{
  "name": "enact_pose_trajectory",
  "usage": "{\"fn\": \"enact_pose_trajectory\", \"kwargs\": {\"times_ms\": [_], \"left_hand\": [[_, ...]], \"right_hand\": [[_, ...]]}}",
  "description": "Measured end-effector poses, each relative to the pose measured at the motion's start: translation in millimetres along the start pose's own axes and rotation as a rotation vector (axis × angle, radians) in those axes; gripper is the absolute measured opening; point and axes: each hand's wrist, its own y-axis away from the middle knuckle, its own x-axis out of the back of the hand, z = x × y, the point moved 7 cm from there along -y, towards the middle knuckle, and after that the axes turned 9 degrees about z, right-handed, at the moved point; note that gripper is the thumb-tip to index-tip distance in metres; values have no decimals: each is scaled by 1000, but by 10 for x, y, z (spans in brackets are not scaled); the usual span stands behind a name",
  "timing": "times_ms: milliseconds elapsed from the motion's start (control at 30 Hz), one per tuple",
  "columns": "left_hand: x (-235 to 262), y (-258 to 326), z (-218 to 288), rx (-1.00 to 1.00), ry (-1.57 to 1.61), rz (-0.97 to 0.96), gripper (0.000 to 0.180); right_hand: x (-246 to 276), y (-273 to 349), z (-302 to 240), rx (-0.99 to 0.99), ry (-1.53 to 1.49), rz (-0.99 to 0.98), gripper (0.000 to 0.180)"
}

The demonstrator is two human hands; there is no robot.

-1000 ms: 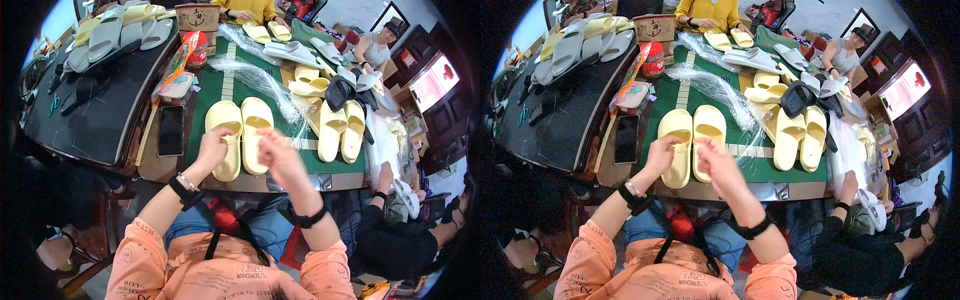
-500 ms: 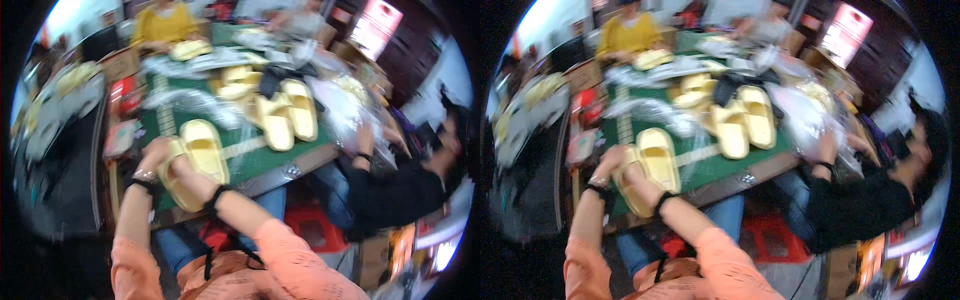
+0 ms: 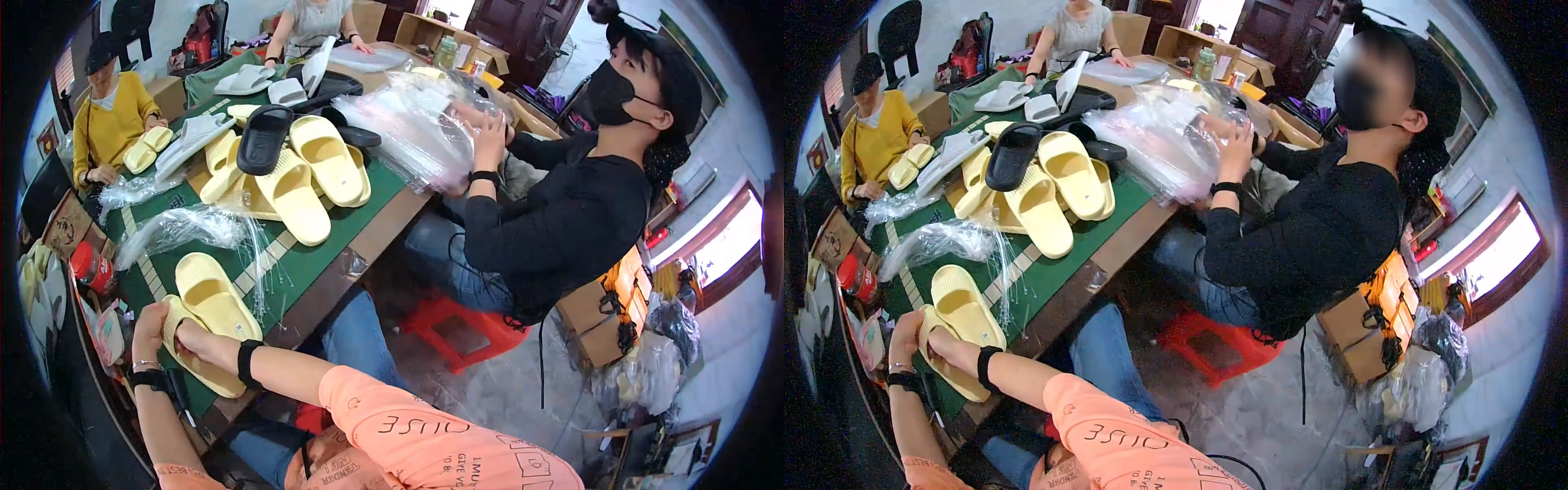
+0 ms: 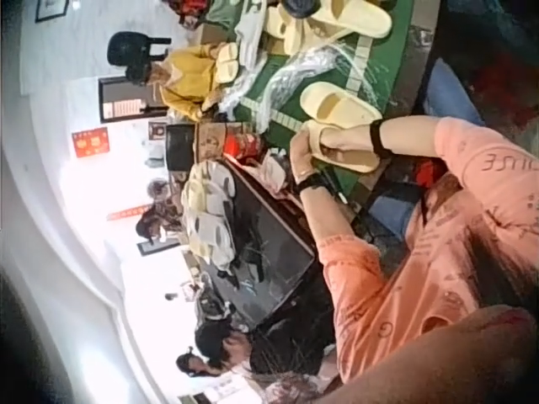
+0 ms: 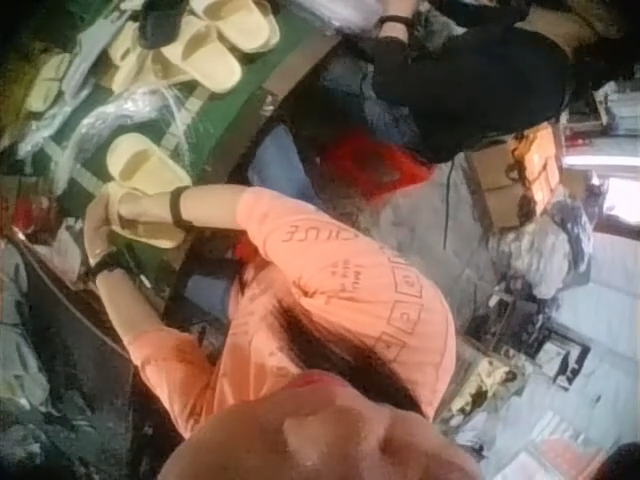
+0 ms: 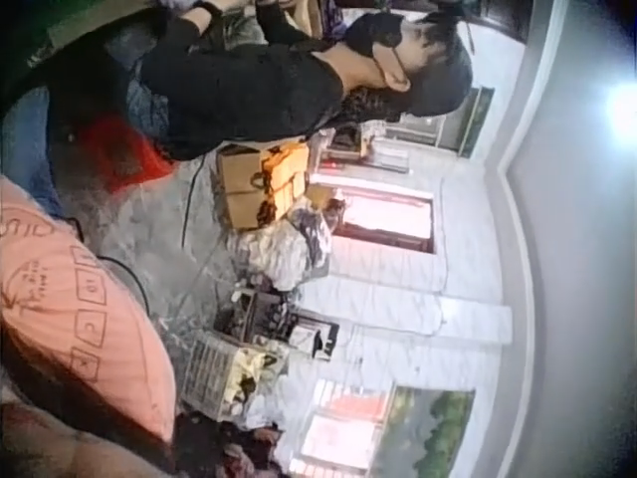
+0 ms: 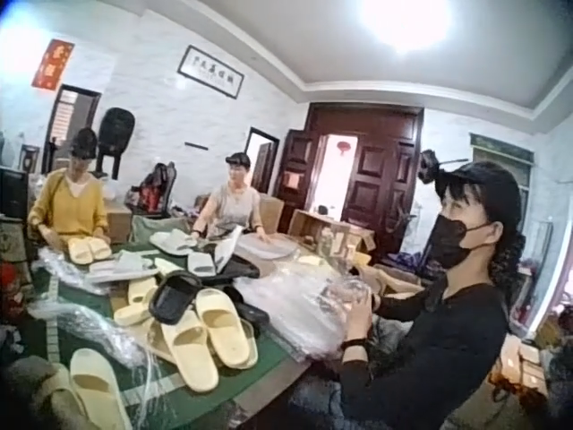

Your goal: Inspecting and quality checking finished sandals in a manufacturing setting.

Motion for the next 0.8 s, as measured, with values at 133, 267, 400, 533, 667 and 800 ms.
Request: {"fn": "enact_pose_trajectory", "kwargs": {"times_ms": [133, 267, 400, 533, 667, 800], "left_hand": [[30, 68, 60, -16, -37, -7, 15], [263, 183, 2, -57, -91, 196, 15], [4, 108, 250, -358, -281, 469, 14], [171, 68, 142, -355, -286, 660, 15], [258, 11, 42, -297, -141, 670, 16], [86, 84, 167, -253, 5, 625, 15]], "right_hand": [[50, 23, 39, 282, 517, -172, 15], [238, 706, -856, 514, 971, -127, 24], [915, 821, -1517, 1126, 1492, 166, 15], [1165, 687, -1334, 1018, 1647, 35, 18], [1318, 651, -1527, 988, 1860, 100, 19], [1048, 813, -1627, 1303, 1644, 224, 16]]}}
